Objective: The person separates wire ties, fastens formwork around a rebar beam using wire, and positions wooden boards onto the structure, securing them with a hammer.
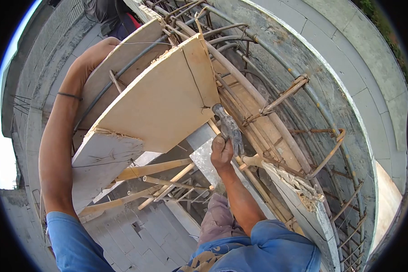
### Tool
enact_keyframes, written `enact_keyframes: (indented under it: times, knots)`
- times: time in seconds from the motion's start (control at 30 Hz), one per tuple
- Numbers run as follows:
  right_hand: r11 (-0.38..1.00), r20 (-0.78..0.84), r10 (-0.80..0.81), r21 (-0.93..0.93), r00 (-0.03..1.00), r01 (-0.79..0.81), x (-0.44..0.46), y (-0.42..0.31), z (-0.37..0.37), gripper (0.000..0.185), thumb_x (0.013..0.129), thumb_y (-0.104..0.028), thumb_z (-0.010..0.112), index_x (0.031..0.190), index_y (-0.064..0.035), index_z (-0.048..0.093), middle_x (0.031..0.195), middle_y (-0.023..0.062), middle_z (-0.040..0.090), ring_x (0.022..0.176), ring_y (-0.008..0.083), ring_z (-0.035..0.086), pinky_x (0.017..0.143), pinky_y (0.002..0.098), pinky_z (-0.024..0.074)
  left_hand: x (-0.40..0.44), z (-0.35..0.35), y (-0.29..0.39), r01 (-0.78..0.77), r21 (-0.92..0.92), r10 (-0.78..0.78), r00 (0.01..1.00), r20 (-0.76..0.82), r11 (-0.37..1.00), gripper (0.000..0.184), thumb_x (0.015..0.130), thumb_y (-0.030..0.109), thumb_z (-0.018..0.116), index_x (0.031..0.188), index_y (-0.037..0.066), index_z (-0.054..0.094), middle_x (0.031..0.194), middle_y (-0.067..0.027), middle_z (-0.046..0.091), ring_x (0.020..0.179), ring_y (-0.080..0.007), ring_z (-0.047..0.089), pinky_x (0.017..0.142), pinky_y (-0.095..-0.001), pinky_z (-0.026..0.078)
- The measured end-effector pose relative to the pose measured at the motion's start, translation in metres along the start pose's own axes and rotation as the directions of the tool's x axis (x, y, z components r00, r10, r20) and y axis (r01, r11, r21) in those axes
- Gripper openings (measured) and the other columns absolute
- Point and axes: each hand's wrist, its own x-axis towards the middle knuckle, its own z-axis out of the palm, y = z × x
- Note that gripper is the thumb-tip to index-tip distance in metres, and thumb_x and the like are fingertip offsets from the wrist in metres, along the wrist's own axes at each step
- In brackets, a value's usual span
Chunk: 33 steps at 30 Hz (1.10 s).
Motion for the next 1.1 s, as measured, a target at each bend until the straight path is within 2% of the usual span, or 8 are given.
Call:
enact_keyframes:
  times: [0.07,0.13,0.2,0.37,0.47,0.8,0.83,1.1]
  knots:
    - [0.959,0.019,-0.126,0.257,0.992,0.116,0.002,-0.033,-0.013,0.048,0.109,-0.041,0.044,0.073,-0.0083,0.042,0.059,-0.0019,0.038,0.052,0.0099,0.037,0.047,0.0304,0.0287,-0.001,0.003,-0.004,-0.014,0.027,0.014,1.0,0.004,1.0,0.044,0.092,0.03,0.068,0.114,-0.007,0.068,0.109,-0.0107,0.069,0.102,-0.0168,0.063,0.087,-0.0294,0.05]
    - [0.918,-0.182,-0.258,0.261,0.949,0.3,-0.001,-0.002,0.011,0.053,0.107,-0.045,0.045,0.069,-0.0088,0.041,0.058,-0.002,0.038,0.052,0.0097,0.038,0.048,0.0297,0.0287,-0.002,0.004,-0.002,-0.007,0.01,0.007,1.0,0.009,1.0,0.042,0.092,0.03,0.068,0.112,-0.007,0.069,0.107,-0.011,0.07,0.101,-0.0174,0.063,0.087,-0.0302,0.05]
    - [0.994,-0.059,-0.107,0.023,0.993,0.108,-0.003,0.025,0.02,0.055,0.107,-0.049,0.045,0.069,-0.0087,0.041,0.057,-0.001,0.039,0.051,0.009,0.039,0.046,0.0271,0.0287,-0.005,0.005,0.004,0.005,0.031,-0.004,1.0,-0.003,1.0,0.041,0.092,0.03,0.068,0.111,-0.006,0.071,0.106,-0.0112,0.071,0.102,-0.0177,0.064,0.087,-0.0309,0.05]
    - [0.914,-0.164,-0.198,0.324,0.966,0.242,0.003,-0.024,0.011,0.053,0.107,-0.044,0.046,0.07,-0.0074,0.044,0.056,-0.0013,0.041,0.046,0.0096,0.037,0.045,0.0281,0.0302,0.001,0.003,-0.006,0.002,0.04,-0.001,1.0,-0.016,0.999,0.042,0.092,0.031,0.068,0.113,-0.005,0.071,0.107,-0.011,0.071,0.103,-0.017,0.064,0.087,-0.0308,0.05]
    - [0.978,-0.067,0.04,0.209,0.997,-0.025,0.012,-0.022,0.02,0.053,0.107,-0.046,0.046,0.07,-0.0074,0.044,0.054,-0.0009,0.041,0.046,0.0088,0.037,0.044,0.0279,0.0309,-0.002,0.007,-0.004,0.018,0.05,-0.017,1.0,-0.021,0.999,0.043,0.092,0.031,0.068,0.115,-0.005,0.07,0.108,-0.0111,0.071,0.103,-0.0166,0.064,0.087,-0.0303,0.05]
    - [0.908,-0.095,0.023,0.418,0.995,0.019,-0.005,-0.034,0.019,0.049,0.108,-0.04,0.046,0.073,-0.0061,0.046,0.054,-0.0019,0.04,0.046,0.0085,0.039,0.044,0.0284,0.03,-0.006,0.002,0.014,0.016,0.058,-0.02,0.998,0.056,0.998,0.048,0.09,0.034,0.07,0.114,-0.007,0.072,0.105,-0.0111,0.073,0.099,-0.0155,0.065,0.084,-0.0305,0.051]
    - [0.947,-0.101,-0.006,0.319,0.995,0.038,0.0,-0.033,0.024,0.048,0.108,-0.04,0.046,0.074,-0.0059,0.046,0.054,-0.0015,0.04,0.046,0.0089,0.039,0.044,0.0291,0.0303,-0.004,0.01,0.0,-0.049,0.061,0.055,0.994,-0.098,0.997,0.047,0.089,0.033,0.069,0.112,-0.008,0.073,0.099,-0.0121,0.074,0.093,-0.0172,0.067,0.081,-0.0323,0.052]
    - [0.988,-0.021,-0.044,-0.146,0.999,0.041,0.007,-0.071,-0.036,0.04,0.106,-0.031,0.055,0.095,0.0064,0.063,0.063,0.0145,0.051,0.055,0.0235,0.046,0.054,0.0413,0.0394,0.001,0.005,0.003,0.057,0.039,-0.057,0.998,-0.014,0.998,0.045,0.084,0.032,0.07,0.099,-0.01,0.074,0.082,-0.0166,0.074,0.073,-0.0246,0.069,0.069,-0.0392,0.053]
